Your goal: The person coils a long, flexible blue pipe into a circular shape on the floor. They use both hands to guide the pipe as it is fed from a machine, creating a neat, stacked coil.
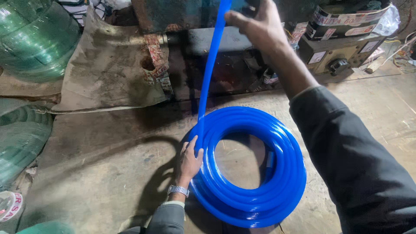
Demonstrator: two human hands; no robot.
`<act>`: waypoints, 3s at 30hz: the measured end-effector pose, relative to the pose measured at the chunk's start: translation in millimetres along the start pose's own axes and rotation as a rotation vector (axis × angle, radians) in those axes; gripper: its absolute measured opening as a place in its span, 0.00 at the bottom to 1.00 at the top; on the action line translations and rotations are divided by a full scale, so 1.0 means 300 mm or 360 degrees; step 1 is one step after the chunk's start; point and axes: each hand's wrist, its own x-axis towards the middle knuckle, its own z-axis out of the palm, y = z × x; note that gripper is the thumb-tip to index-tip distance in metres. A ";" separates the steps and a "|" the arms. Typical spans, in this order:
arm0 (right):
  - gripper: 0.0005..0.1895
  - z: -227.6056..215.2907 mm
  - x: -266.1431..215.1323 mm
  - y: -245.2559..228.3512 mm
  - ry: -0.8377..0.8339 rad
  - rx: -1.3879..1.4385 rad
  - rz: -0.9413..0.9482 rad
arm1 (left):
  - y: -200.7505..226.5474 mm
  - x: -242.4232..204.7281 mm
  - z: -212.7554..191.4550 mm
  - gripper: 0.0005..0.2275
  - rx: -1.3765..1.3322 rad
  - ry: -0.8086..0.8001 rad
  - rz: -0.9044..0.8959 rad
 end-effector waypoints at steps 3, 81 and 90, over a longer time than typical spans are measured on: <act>0.16 0.033 0.053 0.002 0.0120 0.0310 -0.0289 | -0.064 0.031 0.044 0.27 0.0038 0.0088 0.0101; 0.16 -0.397 -0.493 0.537 0.0368 -0.0968 0.0191 | -0.016 0.009 0.007 0.15 0.0168 0.0106 0.0262; 0.16 -0.363 -0.514 0.544 0.0266 -0.0758 0.0223 | -0.110 0.049 0.064 0.15 0.0102 0.0126 0.0343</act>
